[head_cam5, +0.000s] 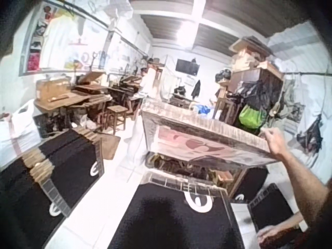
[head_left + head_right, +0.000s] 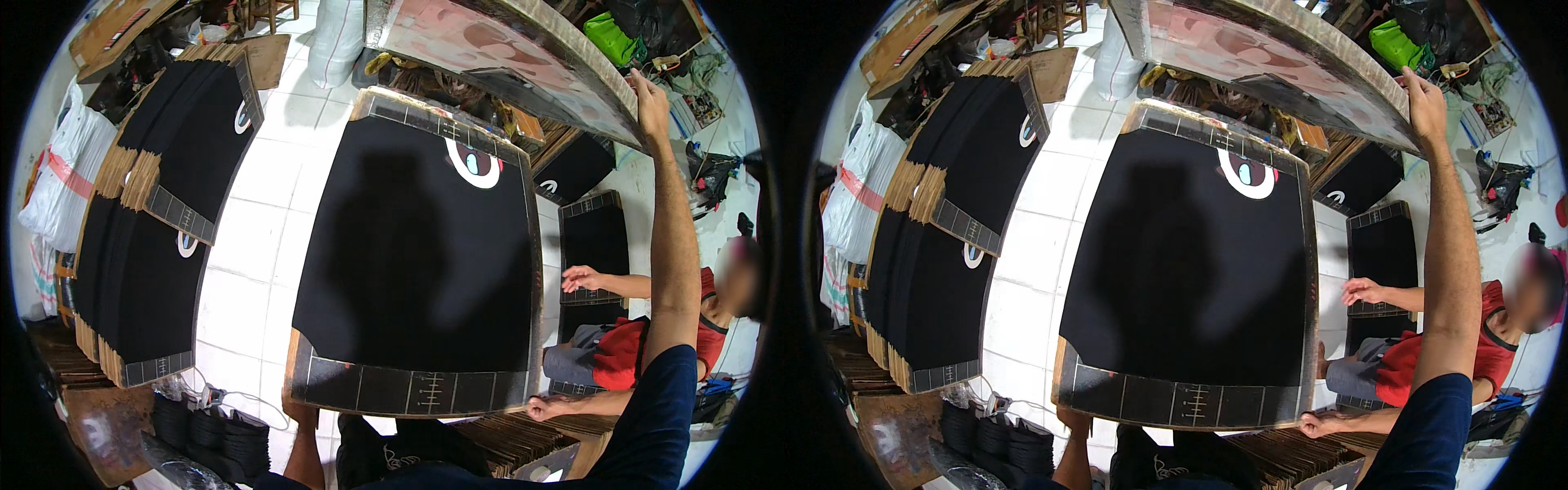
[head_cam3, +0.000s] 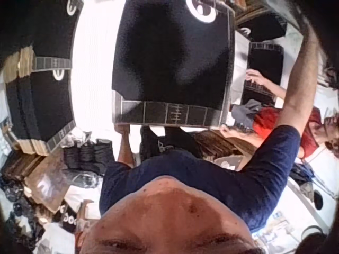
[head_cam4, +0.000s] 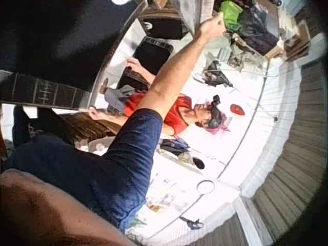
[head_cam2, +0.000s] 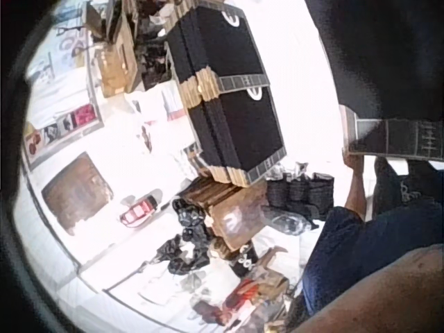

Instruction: The person performs screen printing on black skateboard decks. They place a deck under a screen, apply black ink with a squeegee, and lift the screen to reveal a white logo. The person repeats this process on multiple decks, occasionally re-inking the screen and stacking finished decks.

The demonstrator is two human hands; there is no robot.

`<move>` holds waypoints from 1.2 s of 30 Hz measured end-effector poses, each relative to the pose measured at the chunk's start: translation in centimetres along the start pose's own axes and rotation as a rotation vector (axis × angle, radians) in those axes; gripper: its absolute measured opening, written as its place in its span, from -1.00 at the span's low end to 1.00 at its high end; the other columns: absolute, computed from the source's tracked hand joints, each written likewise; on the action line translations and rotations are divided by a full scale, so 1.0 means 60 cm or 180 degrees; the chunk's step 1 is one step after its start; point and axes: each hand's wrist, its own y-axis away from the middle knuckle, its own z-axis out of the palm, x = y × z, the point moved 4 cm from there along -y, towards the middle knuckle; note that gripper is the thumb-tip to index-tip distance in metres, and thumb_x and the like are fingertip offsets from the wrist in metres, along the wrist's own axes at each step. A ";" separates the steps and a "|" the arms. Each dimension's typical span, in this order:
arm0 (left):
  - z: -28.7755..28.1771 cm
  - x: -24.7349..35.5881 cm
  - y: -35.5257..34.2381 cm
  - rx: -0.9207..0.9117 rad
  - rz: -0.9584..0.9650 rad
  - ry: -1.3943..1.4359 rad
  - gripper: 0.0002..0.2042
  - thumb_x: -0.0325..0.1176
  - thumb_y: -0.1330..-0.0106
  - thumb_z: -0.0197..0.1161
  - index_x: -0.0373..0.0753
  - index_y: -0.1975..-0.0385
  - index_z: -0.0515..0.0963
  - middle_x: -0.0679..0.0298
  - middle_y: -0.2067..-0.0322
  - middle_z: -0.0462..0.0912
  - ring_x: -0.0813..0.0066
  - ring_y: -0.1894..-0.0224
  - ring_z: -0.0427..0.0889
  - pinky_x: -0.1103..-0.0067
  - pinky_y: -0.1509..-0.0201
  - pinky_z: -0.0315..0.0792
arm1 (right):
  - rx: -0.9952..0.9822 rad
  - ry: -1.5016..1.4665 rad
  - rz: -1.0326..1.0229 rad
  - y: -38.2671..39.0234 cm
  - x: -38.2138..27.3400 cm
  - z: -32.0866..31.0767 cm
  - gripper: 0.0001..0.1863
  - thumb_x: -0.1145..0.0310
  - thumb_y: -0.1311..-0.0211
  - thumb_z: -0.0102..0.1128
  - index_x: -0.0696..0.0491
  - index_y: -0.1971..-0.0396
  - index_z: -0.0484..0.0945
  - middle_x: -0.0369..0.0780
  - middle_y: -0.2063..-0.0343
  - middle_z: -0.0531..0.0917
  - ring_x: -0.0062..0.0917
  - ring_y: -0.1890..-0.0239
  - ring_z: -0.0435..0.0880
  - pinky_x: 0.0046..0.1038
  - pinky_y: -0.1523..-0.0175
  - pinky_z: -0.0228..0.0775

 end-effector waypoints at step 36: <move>-0.364 0.102 -0.307 0.0273 -0.1414 0.0975 -0.77 -0.31 -0.39 0.37 -0.22 0.53 0.64 0.55 0.52 0.50 0.68 0.41 0.38 0.57 0.27 0.28 | -0.0106 0.0368 -0.0067 0.016 -0.042 -0.002 -0.47 -0.16 -0.44 -0.05 -0.08 0.12 0.78 -0.01 0.18 0.78 -0.01 0.03 0.73 -0.08 -0.07 0.52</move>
